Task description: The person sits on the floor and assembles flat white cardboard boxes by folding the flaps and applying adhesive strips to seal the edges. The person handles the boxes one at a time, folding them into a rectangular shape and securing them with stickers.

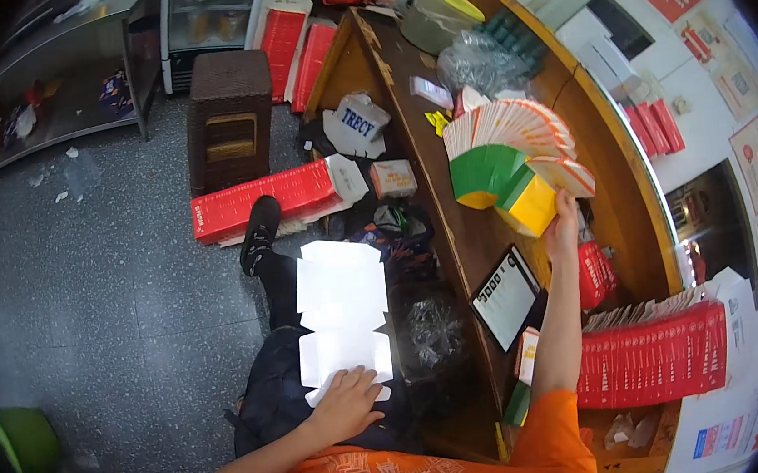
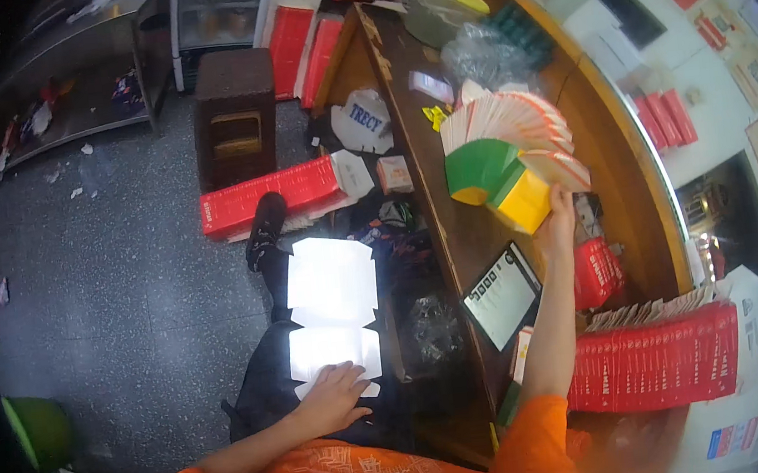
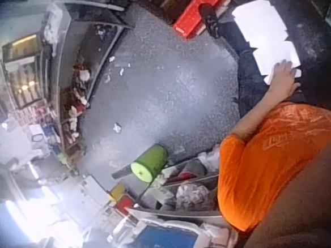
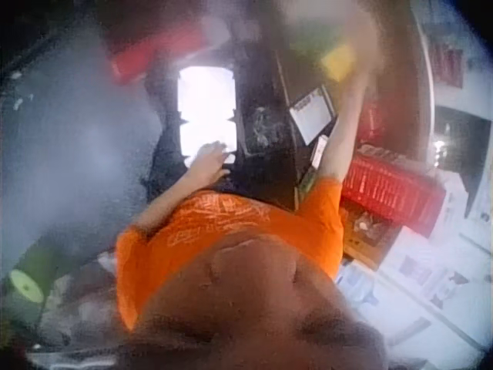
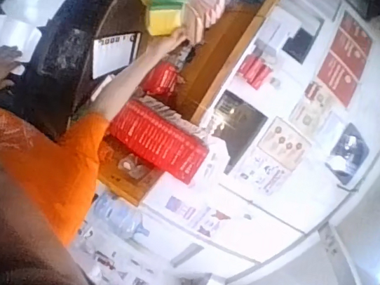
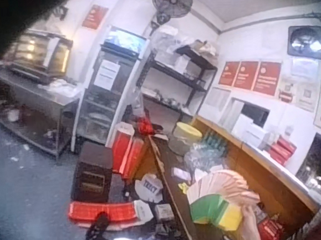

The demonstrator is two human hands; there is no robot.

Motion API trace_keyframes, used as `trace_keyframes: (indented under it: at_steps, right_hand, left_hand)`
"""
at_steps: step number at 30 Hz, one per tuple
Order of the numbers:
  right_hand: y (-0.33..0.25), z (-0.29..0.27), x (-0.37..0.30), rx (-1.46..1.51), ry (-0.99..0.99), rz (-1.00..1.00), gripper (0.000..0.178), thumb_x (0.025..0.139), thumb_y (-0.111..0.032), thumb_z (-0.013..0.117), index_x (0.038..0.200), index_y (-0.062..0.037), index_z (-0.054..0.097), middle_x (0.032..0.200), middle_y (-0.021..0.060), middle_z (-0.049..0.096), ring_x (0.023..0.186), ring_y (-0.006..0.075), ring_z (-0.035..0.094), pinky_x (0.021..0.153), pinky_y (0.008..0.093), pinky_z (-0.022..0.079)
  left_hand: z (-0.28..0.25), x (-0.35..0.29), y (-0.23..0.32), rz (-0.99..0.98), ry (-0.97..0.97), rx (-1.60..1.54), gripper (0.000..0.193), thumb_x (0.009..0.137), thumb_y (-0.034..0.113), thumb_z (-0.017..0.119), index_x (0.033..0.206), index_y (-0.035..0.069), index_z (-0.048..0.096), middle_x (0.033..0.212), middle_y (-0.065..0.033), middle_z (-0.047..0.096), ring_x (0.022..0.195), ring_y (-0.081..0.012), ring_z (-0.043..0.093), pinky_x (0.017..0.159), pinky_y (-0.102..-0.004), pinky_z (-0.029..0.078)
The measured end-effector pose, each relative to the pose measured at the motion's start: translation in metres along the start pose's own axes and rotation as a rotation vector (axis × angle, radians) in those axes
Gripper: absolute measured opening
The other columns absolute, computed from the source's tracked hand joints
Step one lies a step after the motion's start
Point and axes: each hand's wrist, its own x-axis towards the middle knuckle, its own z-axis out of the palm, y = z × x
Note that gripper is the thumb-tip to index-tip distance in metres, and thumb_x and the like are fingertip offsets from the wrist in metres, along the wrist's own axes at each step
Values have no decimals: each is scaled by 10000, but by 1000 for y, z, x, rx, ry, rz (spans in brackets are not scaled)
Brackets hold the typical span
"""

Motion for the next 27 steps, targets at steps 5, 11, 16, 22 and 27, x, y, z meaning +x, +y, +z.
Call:
trace_keyframes:
  at_steps: [5, 11, 16, 22, 27]
  right_hand:
    - [9, 16, 86, -237, -35, -158, 493, 1076, -307, 553, 1463, -25, 433, 1431, 124, 542, 1292, 248, 539, 1089, 393, 437]
    - [58, -4, 136, -753, 212, -170, 712, 1024, -535, 547, 1424, 50, 486, 1429, 257, 530, 1306, 352, 520, 1114, 434, 399]
    - [68, -40, 144, -964, 374, -68, 912, 974, -683, 492, 1358, 144, 489, 1406, 374, 480, 1347, 461, 446, 1125, 495, 368]
    - [42, 72, 5, -1316, 415, -541, 707, 949, -393, 693, 1402, 72, 415, 1362, 297, 448, 1298, 437, 419, 1111, 534, 322]
    - [39, 160, -203, -866, -131, -389, 369, 884, -93, 700, 1200, -2, 533, 1168, 153, 504, 1068, 302, 510, 964, 427, 411]
  left_hand:
    - [-9, 12, -2, -62, -12, 32, 595, 802, 398, 815, 1228, 25, 632, 1314, -181, 549, 1207, -355, 529, 1034, -473, 421]
    - [-6, 11, -7, -65, -31, 52, 590, 770, 429, 827, 1142, 6, 651, 1249, -161, 562, 1164, -340, 547, 984, -454, 459]
    - [-2, 25, -6, -109, -104, -62, 562, 769, 409, 832, 1102, -8, 657, 1243, -178, 563, 1178, -354, 540, 1014, -462, 448]
    - [-5, 23, -11, -81, 64, 92, 581, 799, 413, 814, 1150, -16, 637, 1316, -237, 543, 1297, -420, 489, 1103, -491, 385]
    - [-2, 32, -11, -82, -41, 108, 519, 839, 402, 785, 1126, -11, 656, 1302, -214, 557, 1278, -401, 513, 1067, -483, 412]
